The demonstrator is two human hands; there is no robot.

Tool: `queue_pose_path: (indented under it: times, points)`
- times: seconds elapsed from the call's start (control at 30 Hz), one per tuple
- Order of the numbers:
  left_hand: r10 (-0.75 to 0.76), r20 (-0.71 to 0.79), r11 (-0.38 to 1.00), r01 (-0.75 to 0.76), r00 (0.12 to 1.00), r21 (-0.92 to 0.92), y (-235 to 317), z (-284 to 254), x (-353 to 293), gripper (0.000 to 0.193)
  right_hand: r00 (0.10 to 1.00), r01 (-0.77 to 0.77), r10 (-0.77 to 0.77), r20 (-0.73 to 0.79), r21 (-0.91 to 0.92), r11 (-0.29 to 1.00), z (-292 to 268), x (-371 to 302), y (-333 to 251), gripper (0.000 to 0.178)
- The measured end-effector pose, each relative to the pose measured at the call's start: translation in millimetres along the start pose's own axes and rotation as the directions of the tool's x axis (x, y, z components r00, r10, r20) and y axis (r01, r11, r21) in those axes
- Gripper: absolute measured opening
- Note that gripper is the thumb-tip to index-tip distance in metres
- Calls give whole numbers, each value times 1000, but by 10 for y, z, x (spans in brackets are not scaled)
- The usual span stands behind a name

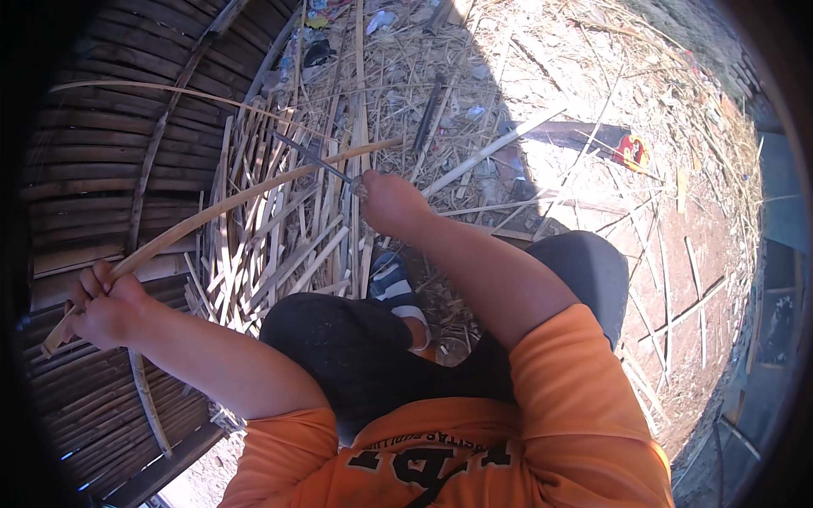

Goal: The person uses a billhook tool to shave and smooth long strips of bamboo, holding the bamboo in one hand and scraping the tool along its surface while sitting on the ground.

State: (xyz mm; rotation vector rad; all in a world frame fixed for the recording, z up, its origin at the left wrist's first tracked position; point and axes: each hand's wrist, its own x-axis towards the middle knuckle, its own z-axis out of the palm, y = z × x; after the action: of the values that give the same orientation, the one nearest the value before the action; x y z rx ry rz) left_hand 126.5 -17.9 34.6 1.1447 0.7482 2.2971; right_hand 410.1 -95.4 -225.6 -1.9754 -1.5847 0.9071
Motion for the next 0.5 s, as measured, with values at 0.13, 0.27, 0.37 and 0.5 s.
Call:
queue_pose_path:
  times: [0.13,0.27,0.37,0.5]
  points:
    - [3,-24,1000,-2,1000,29,10,10,10,45,997,64,-63,41,-39,997,-41,-26,-65,30]
    - [-16,-34,999,18,999,38,38,42,-5,46,965,-256,260,28,-110,960,122,91,935,32]
    - [-13,21,1000,13,1000,-2,19,-10,20,45,974,-225,226,3,-94,970,69,42,987,34]
    - [19,27,1000,-19,999,13,9,17,-13,44,984,-172,170,-50,-33,985,265,152,788,35]
